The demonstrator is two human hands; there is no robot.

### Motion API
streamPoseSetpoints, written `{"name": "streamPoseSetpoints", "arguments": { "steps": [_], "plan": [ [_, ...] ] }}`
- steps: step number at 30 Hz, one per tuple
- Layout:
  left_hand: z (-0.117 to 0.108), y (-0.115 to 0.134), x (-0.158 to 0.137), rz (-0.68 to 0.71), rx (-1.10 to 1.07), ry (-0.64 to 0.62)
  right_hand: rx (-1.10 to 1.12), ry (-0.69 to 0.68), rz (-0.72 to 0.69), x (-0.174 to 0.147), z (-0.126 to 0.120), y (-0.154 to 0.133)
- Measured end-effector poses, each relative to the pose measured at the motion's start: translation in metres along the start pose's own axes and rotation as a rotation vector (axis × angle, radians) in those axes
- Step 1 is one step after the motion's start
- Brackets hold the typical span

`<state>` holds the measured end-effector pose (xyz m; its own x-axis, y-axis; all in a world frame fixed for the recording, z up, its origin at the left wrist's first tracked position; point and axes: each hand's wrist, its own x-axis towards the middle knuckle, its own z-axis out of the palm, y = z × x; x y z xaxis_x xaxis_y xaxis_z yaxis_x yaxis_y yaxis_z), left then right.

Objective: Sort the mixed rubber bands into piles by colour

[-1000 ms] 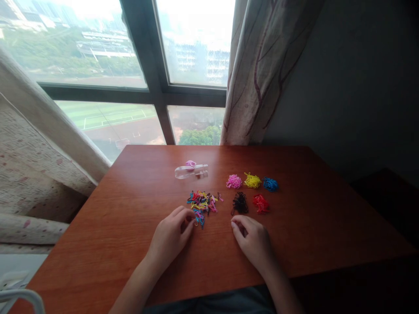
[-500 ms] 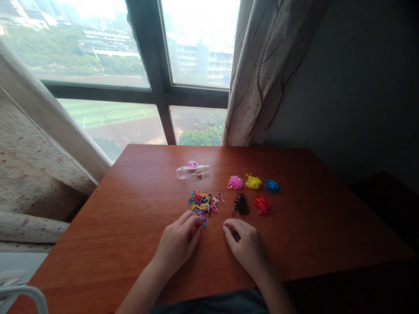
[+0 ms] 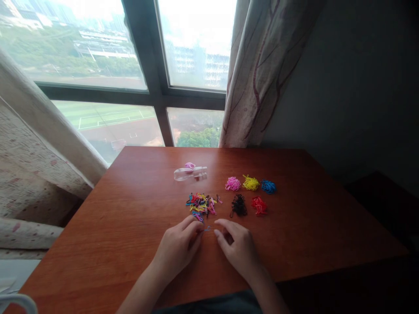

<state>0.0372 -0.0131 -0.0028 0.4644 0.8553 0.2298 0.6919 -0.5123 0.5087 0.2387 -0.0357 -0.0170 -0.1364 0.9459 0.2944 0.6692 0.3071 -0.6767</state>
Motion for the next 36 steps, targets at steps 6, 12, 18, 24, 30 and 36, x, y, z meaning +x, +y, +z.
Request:
{"name": "streamPoseSetpoints", "arguments": {
  "steps": [6, 12, 18, 24, 30, 36],
  "plan": [
    [0.001, -0.001, -0.001, 0.008, -0.023, -0.010, 0.010, -0.046, -0.062, -0.001, 0.001, 0.000],
    [0.002, -0.001, -0.002, 0.029, -0.004, -0.051, -0.001, -0.050, -0.067, -0.002, 0.001, 0.000],
    [0.003, 0.000, -0.002, 0.039, -0.025, -0.076, -0.015, -0.057, -0.091, -0.001, 0.001, -0.001],
    [-0.004, -0.003, -0.003, -0.025, -0.091, 0.025, 0.083, 0.044, -0.046, -0.002, -0.001, 0.001],
    [-0.011, -0.016, -0.003, -0.167, -0.093, 0.111, 0.001, 0.195, 0.040, 0.007, -0.038, 0.033],
    [-0.009, -0.018, -0.004, -0.202, -0.003, 0.048, -0.266, 0.355, 0.159, 0.037, -0.095, 0.098]
  ]
}}
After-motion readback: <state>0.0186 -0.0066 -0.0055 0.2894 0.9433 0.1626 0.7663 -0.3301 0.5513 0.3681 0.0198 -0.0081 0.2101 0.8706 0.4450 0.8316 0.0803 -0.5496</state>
